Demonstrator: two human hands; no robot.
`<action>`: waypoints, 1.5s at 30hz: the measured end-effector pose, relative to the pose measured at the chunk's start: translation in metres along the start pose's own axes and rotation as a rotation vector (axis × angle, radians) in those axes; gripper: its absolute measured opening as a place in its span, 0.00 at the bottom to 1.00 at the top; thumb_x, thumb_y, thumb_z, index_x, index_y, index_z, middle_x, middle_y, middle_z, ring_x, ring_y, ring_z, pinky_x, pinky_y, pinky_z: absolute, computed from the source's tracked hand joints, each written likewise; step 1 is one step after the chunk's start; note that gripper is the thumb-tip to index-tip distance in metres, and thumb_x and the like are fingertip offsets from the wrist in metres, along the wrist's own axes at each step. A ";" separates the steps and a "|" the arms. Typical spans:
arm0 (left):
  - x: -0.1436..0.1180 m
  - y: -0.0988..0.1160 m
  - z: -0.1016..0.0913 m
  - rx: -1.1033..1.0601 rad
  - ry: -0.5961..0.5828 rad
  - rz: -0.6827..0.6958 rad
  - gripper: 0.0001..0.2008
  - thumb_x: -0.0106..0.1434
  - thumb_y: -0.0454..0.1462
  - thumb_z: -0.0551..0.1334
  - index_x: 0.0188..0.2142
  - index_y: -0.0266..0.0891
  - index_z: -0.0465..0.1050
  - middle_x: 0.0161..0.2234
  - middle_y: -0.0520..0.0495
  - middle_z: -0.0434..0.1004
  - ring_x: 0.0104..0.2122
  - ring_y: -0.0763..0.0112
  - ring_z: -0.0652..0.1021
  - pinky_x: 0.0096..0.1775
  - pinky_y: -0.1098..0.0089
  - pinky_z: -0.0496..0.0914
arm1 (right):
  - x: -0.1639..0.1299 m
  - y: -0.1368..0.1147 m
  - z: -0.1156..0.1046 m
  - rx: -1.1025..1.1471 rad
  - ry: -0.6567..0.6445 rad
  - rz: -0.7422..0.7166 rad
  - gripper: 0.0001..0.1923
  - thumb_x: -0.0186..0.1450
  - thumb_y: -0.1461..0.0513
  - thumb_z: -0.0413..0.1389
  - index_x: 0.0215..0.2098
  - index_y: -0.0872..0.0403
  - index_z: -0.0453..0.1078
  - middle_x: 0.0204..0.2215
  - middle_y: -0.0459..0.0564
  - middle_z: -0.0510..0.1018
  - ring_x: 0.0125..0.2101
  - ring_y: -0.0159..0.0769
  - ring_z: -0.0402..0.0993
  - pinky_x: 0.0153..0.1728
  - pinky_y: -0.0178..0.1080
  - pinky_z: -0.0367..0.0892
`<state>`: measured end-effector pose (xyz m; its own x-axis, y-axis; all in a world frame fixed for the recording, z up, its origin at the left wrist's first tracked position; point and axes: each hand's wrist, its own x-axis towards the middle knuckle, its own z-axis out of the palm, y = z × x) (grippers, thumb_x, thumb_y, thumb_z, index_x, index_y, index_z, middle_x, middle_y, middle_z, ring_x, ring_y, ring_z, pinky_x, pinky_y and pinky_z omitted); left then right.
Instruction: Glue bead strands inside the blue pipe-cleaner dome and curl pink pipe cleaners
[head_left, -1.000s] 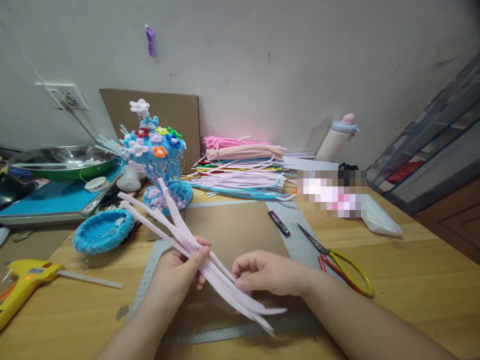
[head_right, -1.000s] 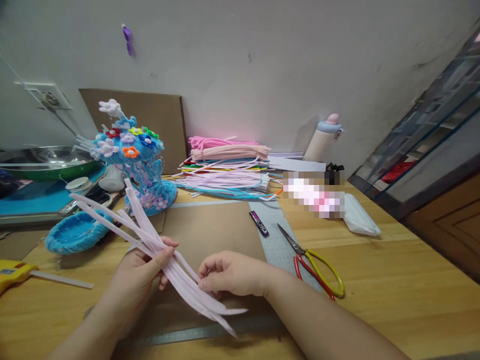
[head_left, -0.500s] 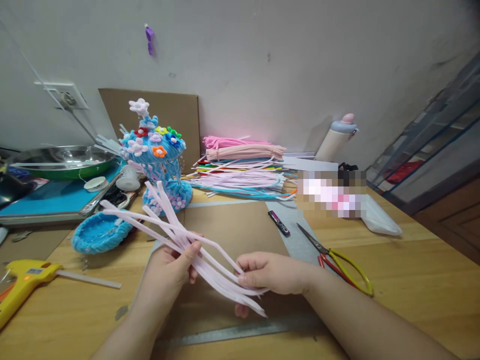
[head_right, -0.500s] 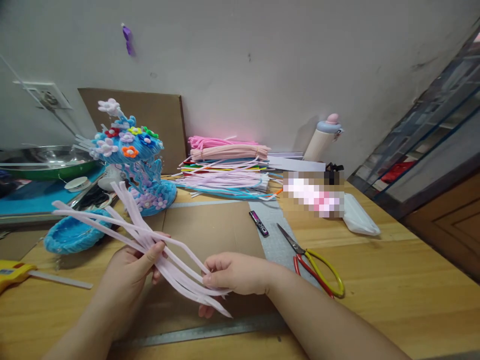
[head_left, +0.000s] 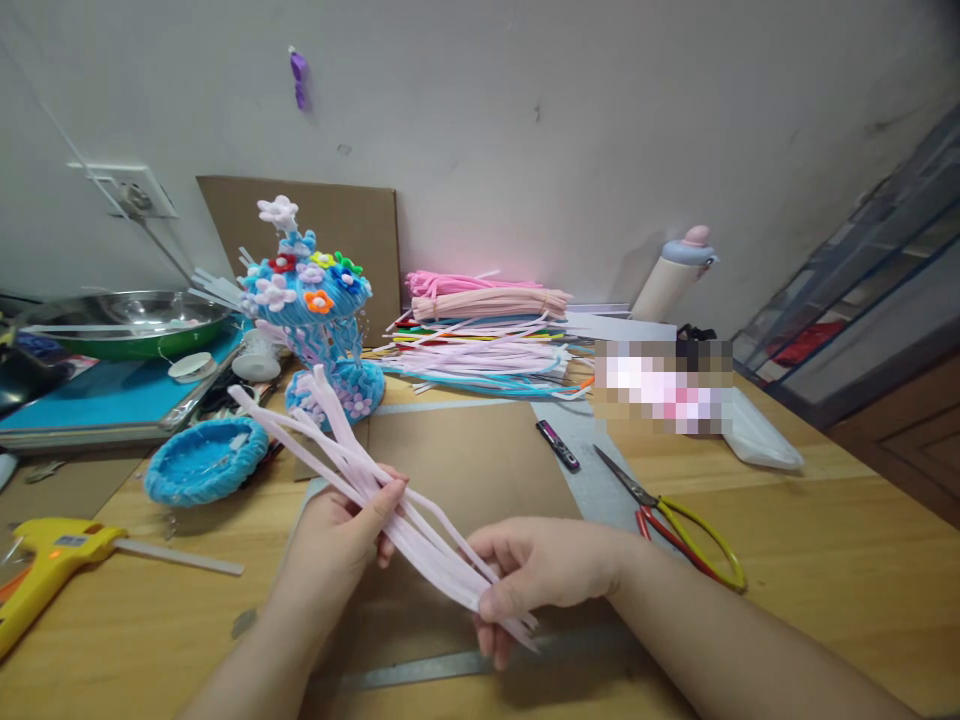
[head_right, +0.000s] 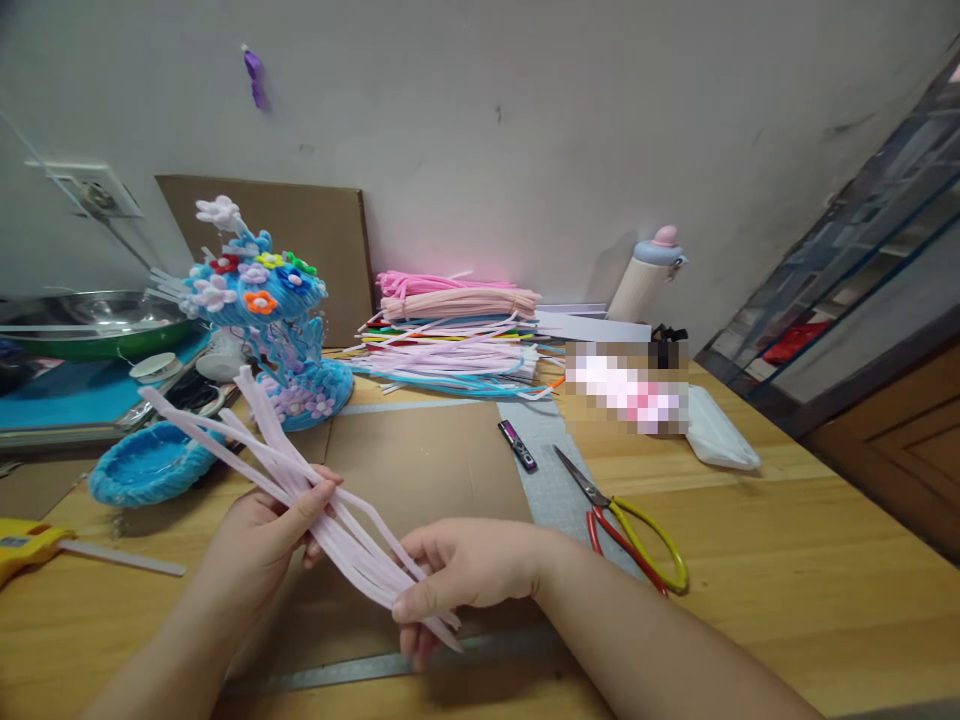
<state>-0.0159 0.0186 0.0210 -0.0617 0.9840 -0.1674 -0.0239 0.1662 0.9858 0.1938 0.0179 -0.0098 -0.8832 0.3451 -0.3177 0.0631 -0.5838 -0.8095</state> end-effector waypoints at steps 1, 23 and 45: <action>0.000 -0.001 0.000 -0.008 -0.007 -0.008 0.18 0.48 0.46 0.70 0.32 0.34 0.73 0.16 0.57 0.66 0.13 0.80 0.65 0.14 0.79 0.60 | 0.001 0.002 0.000 0.009 0.000 0.025 0.25 0.50 0.49 0.68 0.34 0.56 0.66 0.22 0.46 0.77 0.20 0.29 0.75 0.22 0.29 0.70; 0.005 -0.003 -0.006 -0.143 -0.118 -0.035 0.19 0.54 0.49 0.67 0.35 0.35 0.73 0.21 0.53 0.71 0.17 0.78 0.69 0.18 0.77 0.66 | -0.001 -0.001 -0.012 0.052 0.044 -0.051 0.17 0.58 0.54 0.63 0.34 0.60 0.71 0.21 0.47 0.78 0.14 0.27 0.72 0.14 0.26 0.65; 0.000 -0.017 0.008 0.003 -0.180 -0.047 0.18 0.54 0.49 0.66 0.25 0.37 0.68 0.13 0.55 0.68 0.12 0.76 0.69 0.15 0.77 0.64 | -0.001 -0.002 -0.007 0.037 0.040 -0.067 0.16 0.61 0.54 0.60 0.37 0.60 0.71 0.21 0.49 0.79 0.16 0.28 0.74 0.17 0.25 0.62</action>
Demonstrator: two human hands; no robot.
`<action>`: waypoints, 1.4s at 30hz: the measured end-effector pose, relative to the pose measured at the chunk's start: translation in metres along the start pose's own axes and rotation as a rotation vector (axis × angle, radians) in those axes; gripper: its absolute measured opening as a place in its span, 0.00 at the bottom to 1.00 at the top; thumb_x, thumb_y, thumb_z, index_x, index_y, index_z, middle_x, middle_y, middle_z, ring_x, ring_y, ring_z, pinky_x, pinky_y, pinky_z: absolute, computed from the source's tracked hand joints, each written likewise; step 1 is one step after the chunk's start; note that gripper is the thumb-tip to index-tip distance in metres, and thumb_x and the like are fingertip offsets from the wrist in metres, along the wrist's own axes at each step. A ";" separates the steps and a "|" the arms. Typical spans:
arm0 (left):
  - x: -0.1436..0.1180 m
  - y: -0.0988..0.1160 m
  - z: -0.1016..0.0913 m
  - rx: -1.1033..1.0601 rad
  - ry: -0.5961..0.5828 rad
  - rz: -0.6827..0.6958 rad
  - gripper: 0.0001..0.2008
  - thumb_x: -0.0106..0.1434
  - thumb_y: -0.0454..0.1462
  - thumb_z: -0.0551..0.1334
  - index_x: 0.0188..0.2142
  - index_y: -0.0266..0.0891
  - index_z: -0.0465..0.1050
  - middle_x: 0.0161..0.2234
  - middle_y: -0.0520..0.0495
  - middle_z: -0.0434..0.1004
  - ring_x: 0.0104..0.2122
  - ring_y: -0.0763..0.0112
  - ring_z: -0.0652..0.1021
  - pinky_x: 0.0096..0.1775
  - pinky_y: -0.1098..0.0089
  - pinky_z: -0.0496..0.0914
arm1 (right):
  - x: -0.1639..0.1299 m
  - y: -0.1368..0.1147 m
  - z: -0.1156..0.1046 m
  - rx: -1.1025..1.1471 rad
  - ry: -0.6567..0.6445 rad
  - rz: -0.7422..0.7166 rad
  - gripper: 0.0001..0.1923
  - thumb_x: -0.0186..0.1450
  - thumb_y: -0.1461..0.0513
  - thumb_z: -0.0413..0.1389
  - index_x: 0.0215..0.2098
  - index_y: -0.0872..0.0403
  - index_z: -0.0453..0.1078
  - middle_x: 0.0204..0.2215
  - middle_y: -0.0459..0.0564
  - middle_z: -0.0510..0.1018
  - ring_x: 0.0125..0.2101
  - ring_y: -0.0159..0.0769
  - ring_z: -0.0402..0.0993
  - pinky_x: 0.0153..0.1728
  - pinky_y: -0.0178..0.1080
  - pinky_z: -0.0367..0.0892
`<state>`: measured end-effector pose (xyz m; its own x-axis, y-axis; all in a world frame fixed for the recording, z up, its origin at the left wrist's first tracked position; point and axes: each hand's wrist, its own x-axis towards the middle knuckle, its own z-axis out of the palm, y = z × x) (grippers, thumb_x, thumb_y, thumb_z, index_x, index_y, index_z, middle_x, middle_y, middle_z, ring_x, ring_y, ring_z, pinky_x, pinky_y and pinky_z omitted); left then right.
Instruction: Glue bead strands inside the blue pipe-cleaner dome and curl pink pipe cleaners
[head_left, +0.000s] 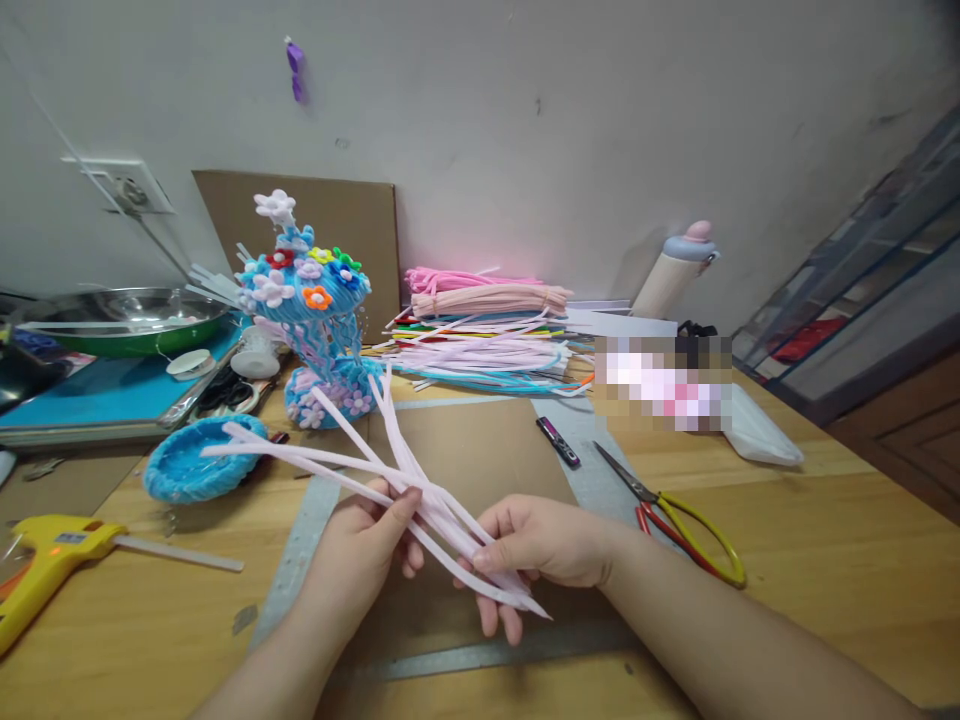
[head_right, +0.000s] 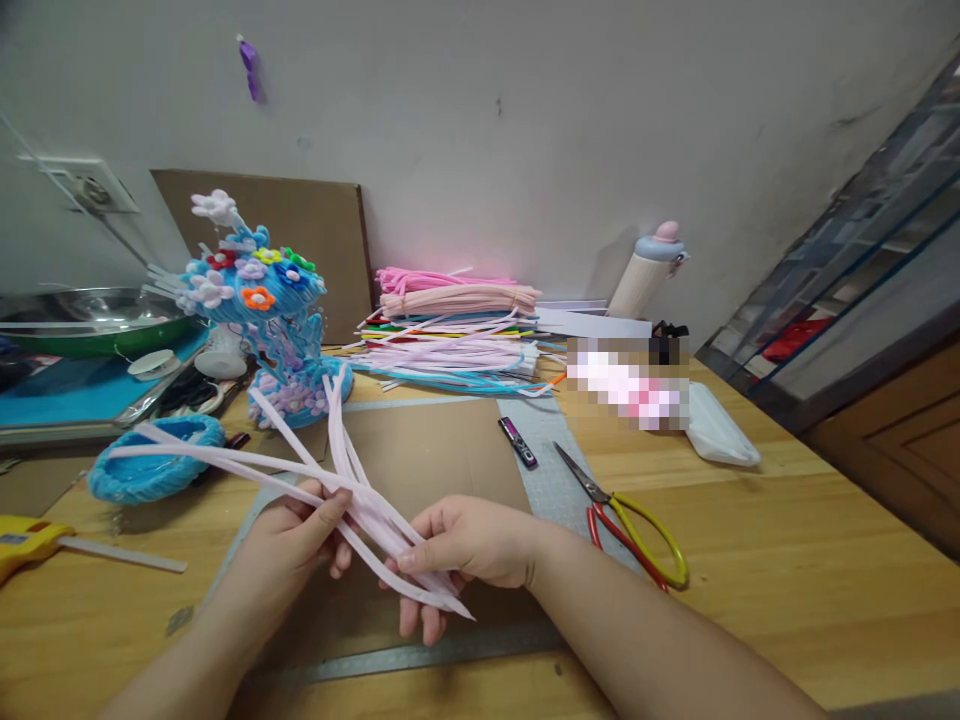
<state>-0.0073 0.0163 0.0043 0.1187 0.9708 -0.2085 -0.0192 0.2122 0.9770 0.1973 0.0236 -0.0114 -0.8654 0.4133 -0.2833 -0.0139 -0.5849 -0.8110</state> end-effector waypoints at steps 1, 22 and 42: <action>0.000 0.000 0.000 -0.003 0.007 0.008 0.17 0.54 0.49 0.66 0.26 0.37 0.67 0.13 0.55 0.69 0.13 0.76 0.69 0.16 0.77 0.64 | 0.000 -0.001 0.001 -0.001 0.005 0.007 0.16 0.62 0.54 0.60 0.37 0.60 0.71 0.22 0.49 0.79 0.16 0.28 0.74 0.17 0.26 0.62; -0.005 0.005 -0.002 -0.157 -0.036 -0.114 0.17 0.53 0.42 0.67 0.39 0.37 0.70 0.23 0.53 0.72 0.17 0.77 0.69 0.15 0.78 0.63 | 0.001 -0.001 0.001 -0.002 0.082 0.004 0.18 0.58 0.53 0.62 0.33 0.61 0.72 0.17 0.45 0.74 0.12 0.23 0.63 0.15 0.26 0.60; 0.002 0.003 -0.005 -0.431 0.312 0.276 0.12 0.47 0.43 0.73 0.31 0.42 0.78 0.31 0.55 0.76 0.23 0.81 0.73 0.27 0.82 0.70 | 0.009 -0.002 0.013 0.468 0.397 -0.434 0.15 0.66 0.53 0.52 0.44 0.54 0.70 0.37 0.50 0.80 0.36 0.30 0.77 0.40 0.33 0.68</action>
<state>-0.0124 0.0192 0.0065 -0.2441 0.9696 -0.0169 -0.4170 -0.0892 0.9045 0.1830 0.0193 -0.0060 -0.4896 0.8429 -0.2230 -0.6009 -0.5115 -0.6142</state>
